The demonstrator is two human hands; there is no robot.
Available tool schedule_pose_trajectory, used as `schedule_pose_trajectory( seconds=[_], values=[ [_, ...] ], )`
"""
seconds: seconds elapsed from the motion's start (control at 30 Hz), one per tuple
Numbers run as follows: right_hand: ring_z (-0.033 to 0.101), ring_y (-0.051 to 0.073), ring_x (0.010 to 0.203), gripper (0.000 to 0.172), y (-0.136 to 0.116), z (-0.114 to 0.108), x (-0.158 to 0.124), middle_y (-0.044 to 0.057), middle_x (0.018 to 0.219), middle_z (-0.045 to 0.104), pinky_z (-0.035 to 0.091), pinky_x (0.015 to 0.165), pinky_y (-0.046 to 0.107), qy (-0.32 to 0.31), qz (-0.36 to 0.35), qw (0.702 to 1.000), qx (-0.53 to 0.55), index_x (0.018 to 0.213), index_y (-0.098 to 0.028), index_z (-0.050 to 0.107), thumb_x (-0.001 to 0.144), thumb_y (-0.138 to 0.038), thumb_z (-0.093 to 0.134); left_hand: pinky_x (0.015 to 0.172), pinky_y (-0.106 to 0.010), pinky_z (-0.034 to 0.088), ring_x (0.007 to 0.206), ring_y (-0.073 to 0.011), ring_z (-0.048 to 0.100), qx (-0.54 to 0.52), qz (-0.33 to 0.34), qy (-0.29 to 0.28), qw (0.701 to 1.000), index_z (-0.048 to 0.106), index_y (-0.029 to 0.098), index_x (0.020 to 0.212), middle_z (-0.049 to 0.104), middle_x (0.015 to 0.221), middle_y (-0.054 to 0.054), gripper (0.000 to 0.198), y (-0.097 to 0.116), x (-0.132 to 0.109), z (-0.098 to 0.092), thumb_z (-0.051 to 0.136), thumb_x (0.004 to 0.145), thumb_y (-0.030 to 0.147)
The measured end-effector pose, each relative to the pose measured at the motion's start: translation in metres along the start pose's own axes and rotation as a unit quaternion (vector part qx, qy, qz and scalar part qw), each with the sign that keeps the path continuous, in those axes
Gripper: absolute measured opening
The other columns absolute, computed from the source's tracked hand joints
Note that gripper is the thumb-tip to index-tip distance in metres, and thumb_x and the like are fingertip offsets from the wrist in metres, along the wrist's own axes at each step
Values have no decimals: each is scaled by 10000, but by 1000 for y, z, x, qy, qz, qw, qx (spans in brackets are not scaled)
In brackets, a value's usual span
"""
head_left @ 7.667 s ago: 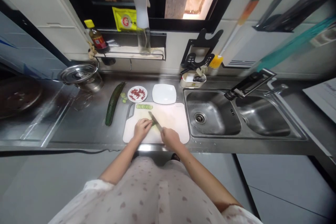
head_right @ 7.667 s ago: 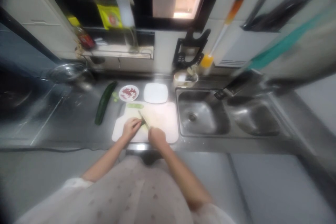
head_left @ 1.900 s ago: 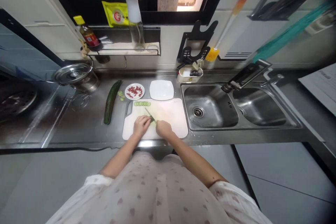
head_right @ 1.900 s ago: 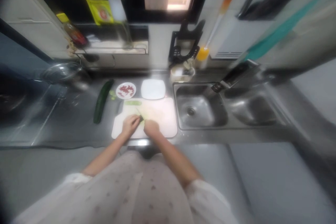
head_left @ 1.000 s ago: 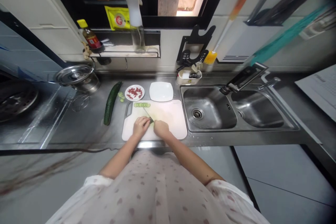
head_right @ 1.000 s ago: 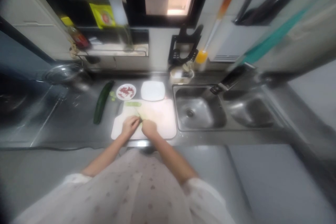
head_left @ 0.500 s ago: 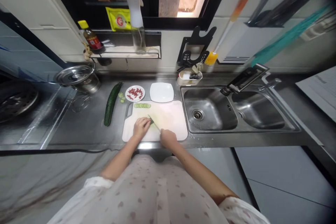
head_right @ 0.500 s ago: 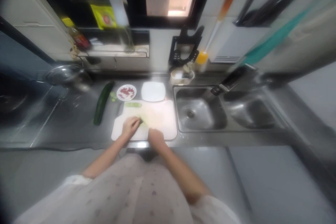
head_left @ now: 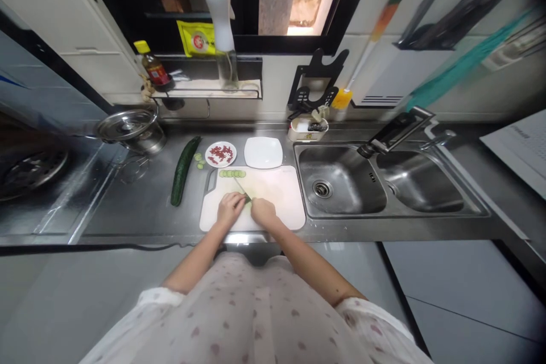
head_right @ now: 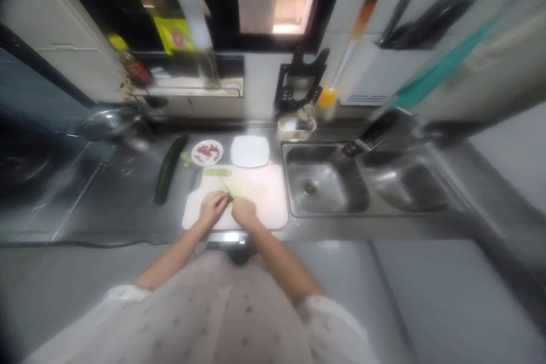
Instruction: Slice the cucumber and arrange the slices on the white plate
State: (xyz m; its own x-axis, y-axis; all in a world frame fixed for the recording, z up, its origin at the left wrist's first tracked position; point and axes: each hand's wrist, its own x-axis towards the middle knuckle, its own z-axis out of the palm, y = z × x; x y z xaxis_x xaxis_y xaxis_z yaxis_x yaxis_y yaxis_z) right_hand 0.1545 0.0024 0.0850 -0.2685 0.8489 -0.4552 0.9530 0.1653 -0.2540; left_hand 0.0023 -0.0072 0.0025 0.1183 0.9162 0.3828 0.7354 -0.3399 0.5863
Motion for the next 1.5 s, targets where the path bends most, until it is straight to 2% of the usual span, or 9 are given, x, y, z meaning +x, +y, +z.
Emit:
schedule_pose_trajectory(
  seconds=[0.13, 0.47, 0.7, 0.8, 0.97, 1.17, 1.33, 1.4, 1.5],
  values=[
    [649, 213, 998, 301, 8, 4, -10, 140, 1022, 692, 467, 787, 279, 3, 5, 1000, -9, 1062, -139, 639, 897, -105, 389, 831, -350, 489, 918, -190, 611, 5, 3, -5, 1000, 705, 225, 967, 701, 986, -58, 199, -2, -1, 2, 526, 912, 294],
    [661, 232, 950, 281, 38, 11, -51, 146, 996, 693, 473, 735, 301, -44, 26, 999, -15, 1051, -145, 634, 885, -136, 407, 845, -353, 488, 933, -195, 626, -11, -12, -1, 1000, 694, 231, 978, 707, 984, -50, 182, 2, 1, -1, 542, 906, 301],
    [662, 221, 908, 265, 49, 10, -59, 135, 976, 693, 454, 701, 285, -54, 38, 998, -5, 1007, -168, 657, 896, -208, 419, 822, -347, 489, 902, -192, 628, -27, -37, -4, 999, 687, 219, 957, 709, 956, -49, 178, 2, 2, -2, 557, 898, 326],
    [659, 212, 885, 259, 53, 9, -59, 124, 955, 693, 441, 689, 277, -36, 39, 999, -12, 993, -176, 648, 917, -234, 408, 828, -343, 485, 908, -192, 628, -26, -49, -14, 998, 685, 216, 965, 711, 962, -48, 185, 2, 2, -4, 559, 897, 333],
    [652, 206, 909, 266, 56, -1, -59, 120, 933, 688, 418, 722, 283, 3, 59, 996, -62, 1076, -186, 591, 956, -213, 355, 876, -342, 469, 956, -194, 620, -35, -73, -16, 997, 684, 216, 984, 709, 1005, -45, 223, 6, 2, -10, 529, 911, 358],
    [636, 212, 939, 296, 57, -17, -61, 107, 947, 680, 378, 718, 288, 14, 74, 993, -94, 1158, -227, 552, 969, -187, 328, 912, -361, 469, 992, -212, 622, -60, -157, 24, 986, 682, 209, 1003, 699, 1042, -64, 269, 7, 3, -15, 503, 909, 386],
    [623, 204, 910, 271, 62, -13, -62, 95, 953, 682, 353, 714, 288, 64, 63, 990, -108, 1130, -216, 577, 947, -184, 380, 892, -346, 488, 987, -206, 631, -107, -212, 62, 969, 659, 182, 1066, 690, 1075, -78, 313, 9, 14, -22, 502, 901, 397],
    [609, 209, 905, 267, 64, -10, -63, 100, 971, 678, 347, 732, 299, 97, 55, 987, -116, 1153, -199, 572, 929, -195, 426, 898, -347, 485, 1000, -207, 626, -106, -205, 56, 971, 649, 180, 1089, 682, 1096, -82, 329, 14, 21, -27, 504, 898, 405],
    [586, 227, 916, 330, 66, -8, -64, 109, 974, 671, 333, 749, 316, 131, 35, 982, -132, 1226, -177, 545, 904, -216, 483, 951, -371, 451, 1057, -224, 596, -78, -135, -17, 988, 655, 203, 1094, 670, 1128, -73, 345, 26, 34, -35, 564, 859, 438]
  ],
)
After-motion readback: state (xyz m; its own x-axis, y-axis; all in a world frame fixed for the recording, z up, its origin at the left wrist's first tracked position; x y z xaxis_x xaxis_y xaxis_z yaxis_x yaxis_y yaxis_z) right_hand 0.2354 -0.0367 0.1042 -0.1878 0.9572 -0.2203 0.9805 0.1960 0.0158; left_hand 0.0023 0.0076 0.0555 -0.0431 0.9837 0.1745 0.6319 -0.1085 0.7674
